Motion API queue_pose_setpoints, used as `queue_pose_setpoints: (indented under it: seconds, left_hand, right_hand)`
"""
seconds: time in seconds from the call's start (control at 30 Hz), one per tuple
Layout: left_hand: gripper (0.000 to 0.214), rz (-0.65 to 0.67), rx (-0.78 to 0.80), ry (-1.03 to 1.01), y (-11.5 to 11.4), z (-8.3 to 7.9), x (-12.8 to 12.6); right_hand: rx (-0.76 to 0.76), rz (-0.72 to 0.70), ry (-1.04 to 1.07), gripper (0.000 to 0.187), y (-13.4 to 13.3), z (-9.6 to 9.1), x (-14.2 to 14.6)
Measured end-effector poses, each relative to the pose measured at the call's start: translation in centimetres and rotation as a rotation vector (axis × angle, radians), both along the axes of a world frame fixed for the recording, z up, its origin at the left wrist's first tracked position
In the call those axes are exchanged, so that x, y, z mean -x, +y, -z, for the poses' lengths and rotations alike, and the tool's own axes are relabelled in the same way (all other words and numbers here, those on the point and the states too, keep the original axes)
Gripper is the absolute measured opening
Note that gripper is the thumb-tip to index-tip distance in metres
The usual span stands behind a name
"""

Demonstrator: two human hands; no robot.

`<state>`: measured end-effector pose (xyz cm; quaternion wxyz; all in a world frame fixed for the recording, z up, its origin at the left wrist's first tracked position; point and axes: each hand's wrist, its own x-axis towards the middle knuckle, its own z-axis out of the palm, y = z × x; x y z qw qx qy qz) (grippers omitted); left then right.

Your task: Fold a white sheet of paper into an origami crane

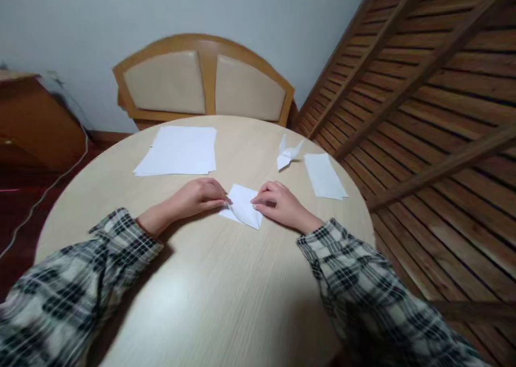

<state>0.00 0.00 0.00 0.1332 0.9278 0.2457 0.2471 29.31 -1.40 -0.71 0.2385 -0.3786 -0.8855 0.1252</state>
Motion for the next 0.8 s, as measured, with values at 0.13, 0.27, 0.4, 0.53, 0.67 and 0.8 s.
queue_pose_setpoints:
  seconds: [0.13, 0.27, 0.4, 0.53, 0.67, 0.8]
  left_hand:
    - [0.024, -0.009, 0.032, -0.027, 0.1, -0.2, -0.2]
    - [0.026, -0.048, 0.076, -0.023, -0.1, -0.5, -0.5]
    - [0.027, -0.087, 0.11, 0.005, -0.2, -0.6, -0.9]
    - [0.026, -0.126, 0.132, 0.024, -0.1, -0.4, -1.2]
    - [0.025, -0.171, 0.14, 0.023, -0.1, -0.1, -1.5]
    - [0.025, -0.191, 0.129, 0.036, -0.2, -0.1, -1.9]
  right_hand:
    - [0.007, -0.011, -0.001, 0.011, -0.1, -0.1, 0.3]
    - [0.007, -0.036, 0.003, 0.011, -0.3, 0.0, 0.4]
    - [-0.003, -0.057, 0.001, 0.013, -0.4, 0.0, 0.6]
    - [0.003, -0.069, -0.005, 0.015, -0.6, -0.1, 0.8]
    - [0.002, -0.069, -0.015, 0.014, -0.7, -0.2, 1.0]
    - [0.016, -0.061, -0.024, 0.014, -0.8, -0.4, 1.0]
